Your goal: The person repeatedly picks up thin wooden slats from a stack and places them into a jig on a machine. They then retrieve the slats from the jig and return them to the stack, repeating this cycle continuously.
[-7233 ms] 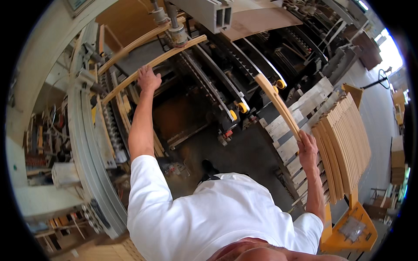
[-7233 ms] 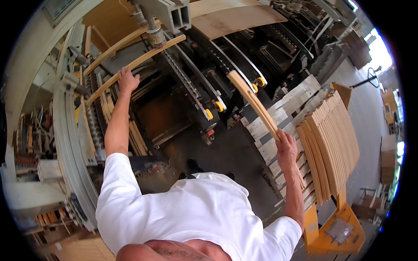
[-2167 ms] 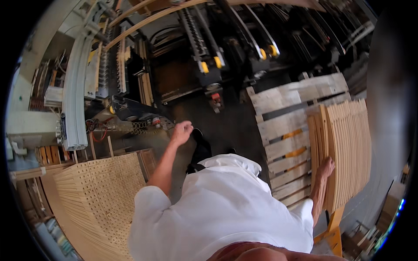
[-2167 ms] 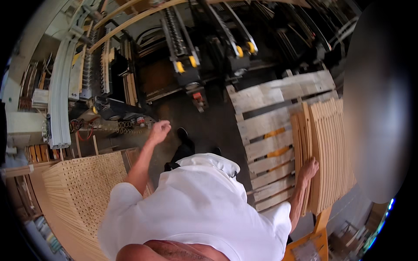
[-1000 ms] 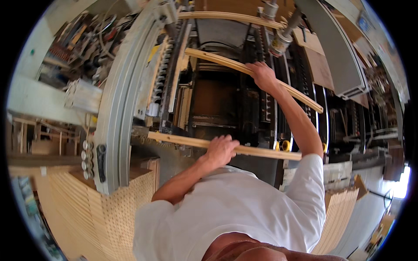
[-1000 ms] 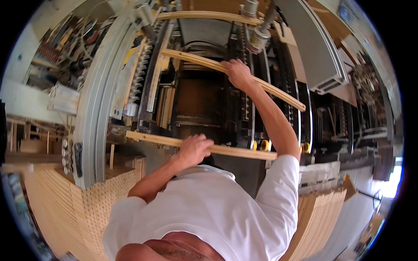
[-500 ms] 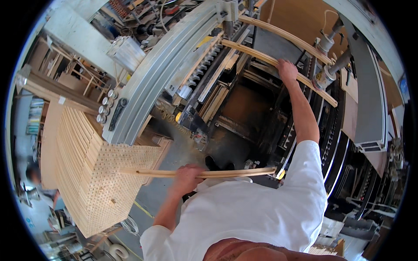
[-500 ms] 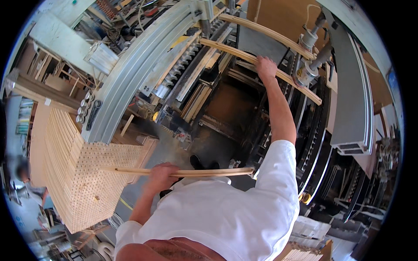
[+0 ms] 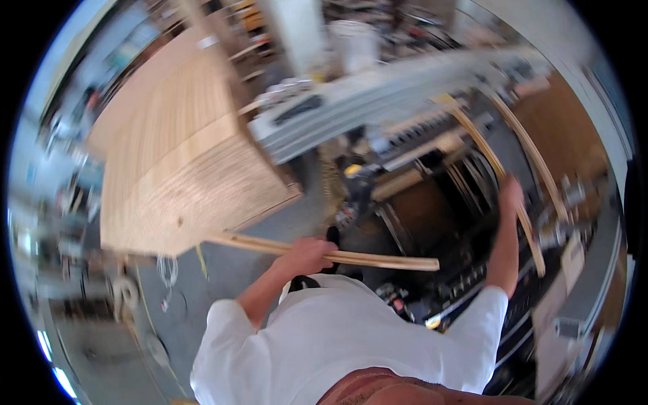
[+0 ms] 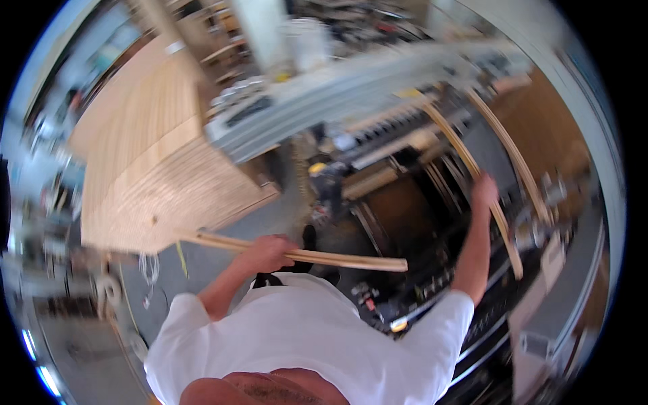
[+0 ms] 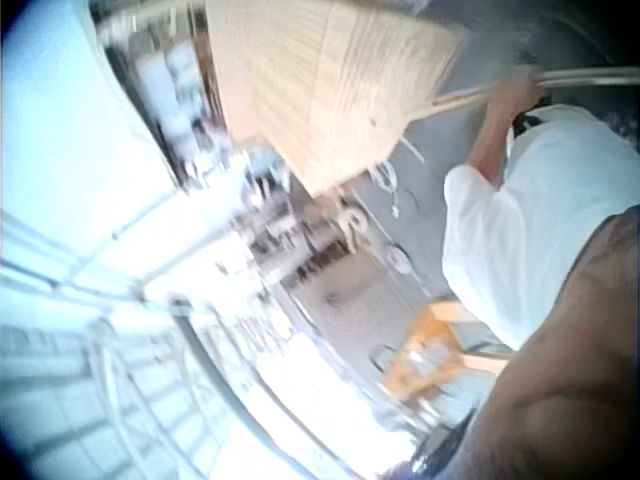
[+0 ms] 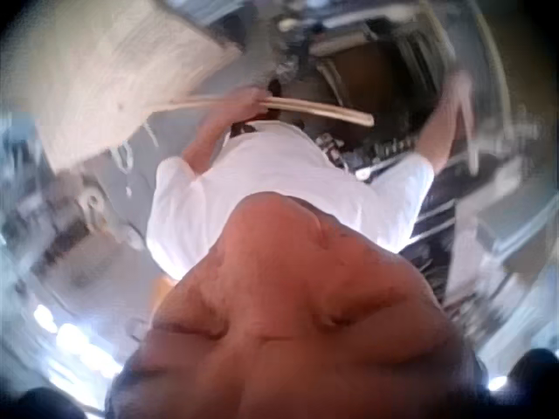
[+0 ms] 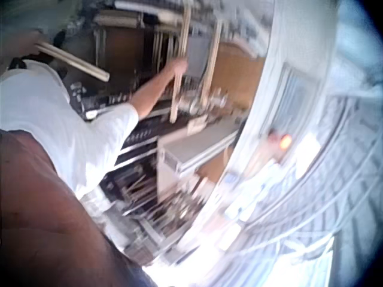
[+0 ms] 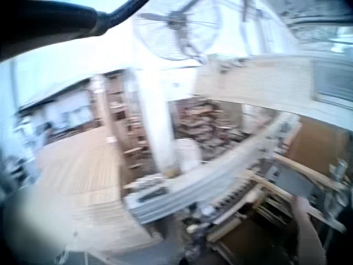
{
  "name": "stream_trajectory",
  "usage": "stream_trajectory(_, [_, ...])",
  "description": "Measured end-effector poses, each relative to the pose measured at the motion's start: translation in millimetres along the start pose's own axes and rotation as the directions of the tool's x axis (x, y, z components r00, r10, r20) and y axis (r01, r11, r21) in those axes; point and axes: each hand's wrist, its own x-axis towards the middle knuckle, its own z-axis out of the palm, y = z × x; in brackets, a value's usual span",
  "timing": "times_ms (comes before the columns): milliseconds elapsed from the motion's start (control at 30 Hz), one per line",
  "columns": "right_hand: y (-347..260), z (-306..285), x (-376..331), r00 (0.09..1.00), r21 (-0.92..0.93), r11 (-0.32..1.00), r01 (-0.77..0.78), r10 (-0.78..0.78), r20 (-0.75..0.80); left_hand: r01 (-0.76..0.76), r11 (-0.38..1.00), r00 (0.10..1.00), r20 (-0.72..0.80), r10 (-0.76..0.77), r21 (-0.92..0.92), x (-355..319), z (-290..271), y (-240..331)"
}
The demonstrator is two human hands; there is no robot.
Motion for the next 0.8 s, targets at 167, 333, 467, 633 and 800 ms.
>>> stream_trajectory(167, [20.0,4.0,1.4,0.999,0.030,0.999,0.036,-0.035,-0.013,0.085,0.996,0.996,-0.023,-0.085,-0.008,-20.2,-5.1,-1.3])
stream_trajectory(333, [14.5,-4.3,6.4,0.999,-0.004,0.999,0.032,-0.032,0.022,0.123,0.990,0.978,-0.162,-0.134,-0.076,-67.1,-21.2,-4.9])
stream_trajectory(467, [5.8,-14.0,2.2,0.993,-0.016,0.999,-0.034,0.036,0.117,0.191,0.969,0.927,-0.295,-0.230,-0.155,-127.3,-48.4,-8.7])
stream_trajectory(633, [-1.8,-15.9,4.0,0.994,-0.128,0.988,-0.091,0.082,-0.078,0.247,0.932,0.811,-0.471,-0.348,-0.265,-213.7,-80.4,-33.3])
stream_trajectory(800, [-40.7,-40.2,-13.7,0.964,0.231,0.972,-0.036,0.095,-0.250,0.160,0.765,0.628,-0.534,-0.567,-0.624,-304.8,-109.7,-72.1])
